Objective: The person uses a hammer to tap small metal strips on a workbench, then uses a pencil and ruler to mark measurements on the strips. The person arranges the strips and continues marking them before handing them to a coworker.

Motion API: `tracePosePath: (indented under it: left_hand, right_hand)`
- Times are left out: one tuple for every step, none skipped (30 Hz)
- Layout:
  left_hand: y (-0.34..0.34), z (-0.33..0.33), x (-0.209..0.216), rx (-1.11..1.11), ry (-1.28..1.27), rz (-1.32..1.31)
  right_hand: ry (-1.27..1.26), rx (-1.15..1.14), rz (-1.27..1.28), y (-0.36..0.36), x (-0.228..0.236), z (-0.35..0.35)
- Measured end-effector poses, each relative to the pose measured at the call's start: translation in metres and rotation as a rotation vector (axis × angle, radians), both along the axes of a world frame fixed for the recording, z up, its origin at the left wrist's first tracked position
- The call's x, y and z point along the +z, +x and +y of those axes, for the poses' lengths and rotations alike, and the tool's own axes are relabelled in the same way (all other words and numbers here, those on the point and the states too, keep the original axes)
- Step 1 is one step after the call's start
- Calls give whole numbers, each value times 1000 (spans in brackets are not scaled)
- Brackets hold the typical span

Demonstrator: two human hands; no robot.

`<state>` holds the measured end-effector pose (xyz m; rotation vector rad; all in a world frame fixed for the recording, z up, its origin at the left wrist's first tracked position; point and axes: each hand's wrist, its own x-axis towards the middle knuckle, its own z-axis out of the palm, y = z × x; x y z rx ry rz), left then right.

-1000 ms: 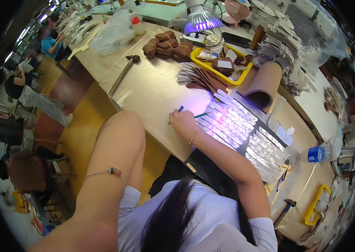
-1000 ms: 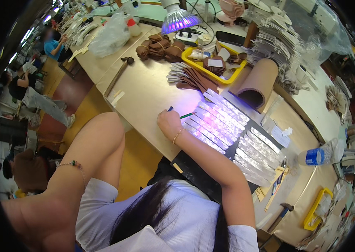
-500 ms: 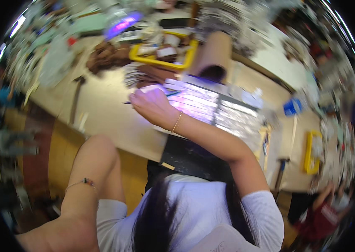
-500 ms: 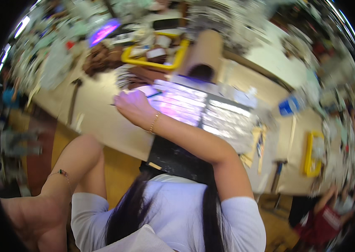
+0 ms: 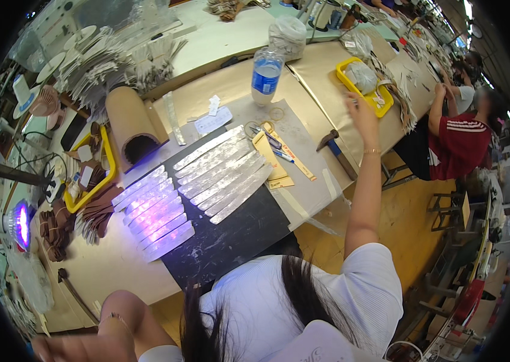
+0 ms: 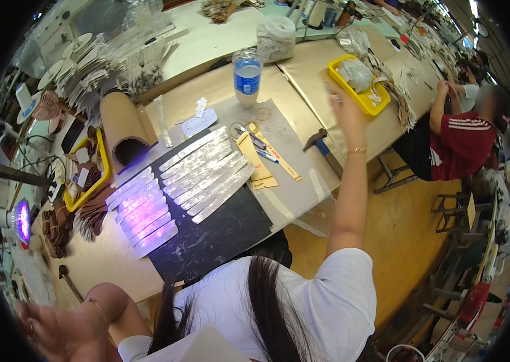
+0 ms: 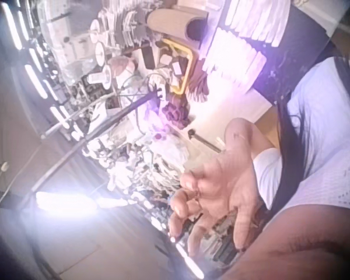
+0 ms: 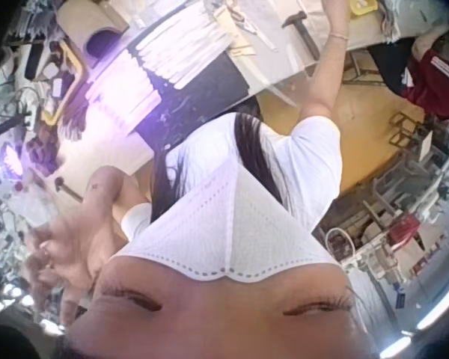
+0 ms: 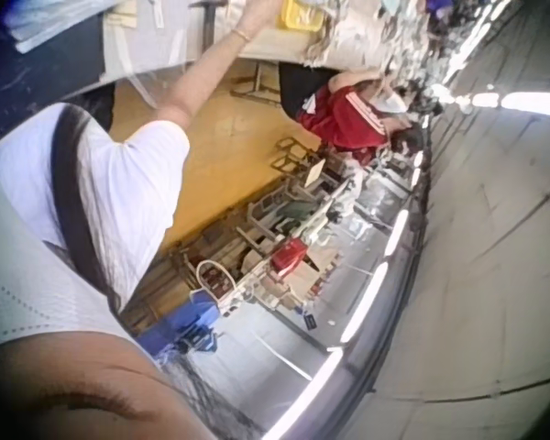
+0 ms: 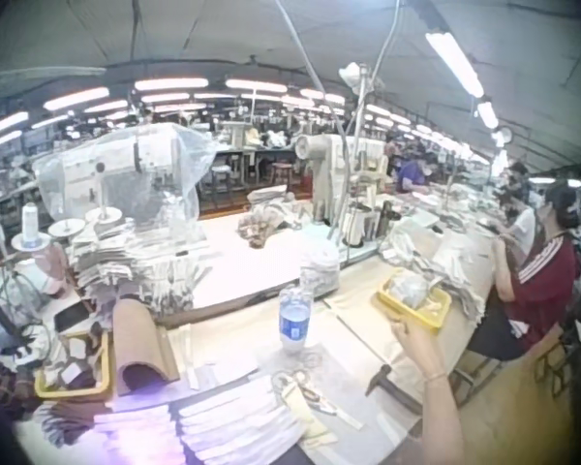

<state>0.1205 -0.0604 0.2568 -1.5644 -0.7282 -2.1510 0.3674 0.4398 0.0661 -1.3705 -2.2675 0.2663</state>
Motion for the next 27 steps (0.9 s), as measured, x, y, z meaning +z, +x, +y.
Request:
tracePosePath:
  left_hand:
    - [-8,4,-9,-60,11,-26]
    - [-16,9,-20,-125,26,-58]
    - [-21,16,-33,-180,39,-96]
    - [-13,34,-40,-24,50,-168]
    - [-14,54,-55,111,73,-250]
    - [-20,52,-67,221,-242,-164]
    - [-28,46,-81,320,-544,-84]
    - [-25,48,-90,296,-650,-91]
    - [-23,55,-98,252,-754,-95]
    - [-18,58,-106,233,-826,-104]
    - [-14,62,-114,207,-892,-108]
    - [-10,64,-121,216,-975,-87]
    - [-7,66,-125,221,-1057,-62]
    - [-4,70,-126,270,-1121,10]
    - [-2,74,-128,254,-1143,20]
    - [-1,78,-132,234,-1165,33]
    - [1,81,-134,223,-1190,45]
    - [3,82,-136,212,-1200,10]
    - [4,81,-135,221,-1241,11]
    - [2,89,-135,172,-1257,36]
    - [4,90,-137,177,-1280,41]
    - [6,88,-139,180,-1297,19]
    - [7,87,-142,173,-1309,5]
    - [7,89,-144,159,-1310,19]
    - [7,92,-145,141,-1317,36]
    - [7,93,-148,138,-1330,47]
    - [6,91,-149,123,-1324,52]
  right_hand:
    - [123,-141,-102,26,-14,30]
    - [168,-225,-134,63,-40,73]
    - [212,-299,-172,94,-59,105]
    - [167,-371,-238,92,-66,114]
    - [135,-464,-322,97,-64,118]
    - [97,-496,-363,99,-63,125]
    - [75,-537,-405,103,-63,135]
    - [95,-498,-414,102,-68,148]
    - [114,-478,-422,106,-73,161]
    - [132,-462,-431,108,-80,173]
    - [106,-454,-443,104,-82,179]
    - [79,-452,-454,100,-83,184]
    - [51,-453,-466,99,-85,188]
    - [63,-442,-452,96,-86,189]
    - [77,-435,-438,94,-84,188]
    - [91,-433,-424,94,-83,184]
    - [175,-314,-299,85,-84,167]
    - [263,-182,-174,60,-77,137]
    - [0,-97,0,30,-57,91]
    - [-117,-48,87,51,-84,87]
    - [-335,75,123,19,-81,34]
    - [-328,303,-31,-1,-58,-24]
    - [-589,227,-83,-13,-51,-58]
    - [-330,258,-228,-21,-52,-95]
    - [-385,217,-293,-26,-55,-113]
    - [-386,138,-266,-28,-64,-130]
    - [-389,78,-236,-31,-71,-139]
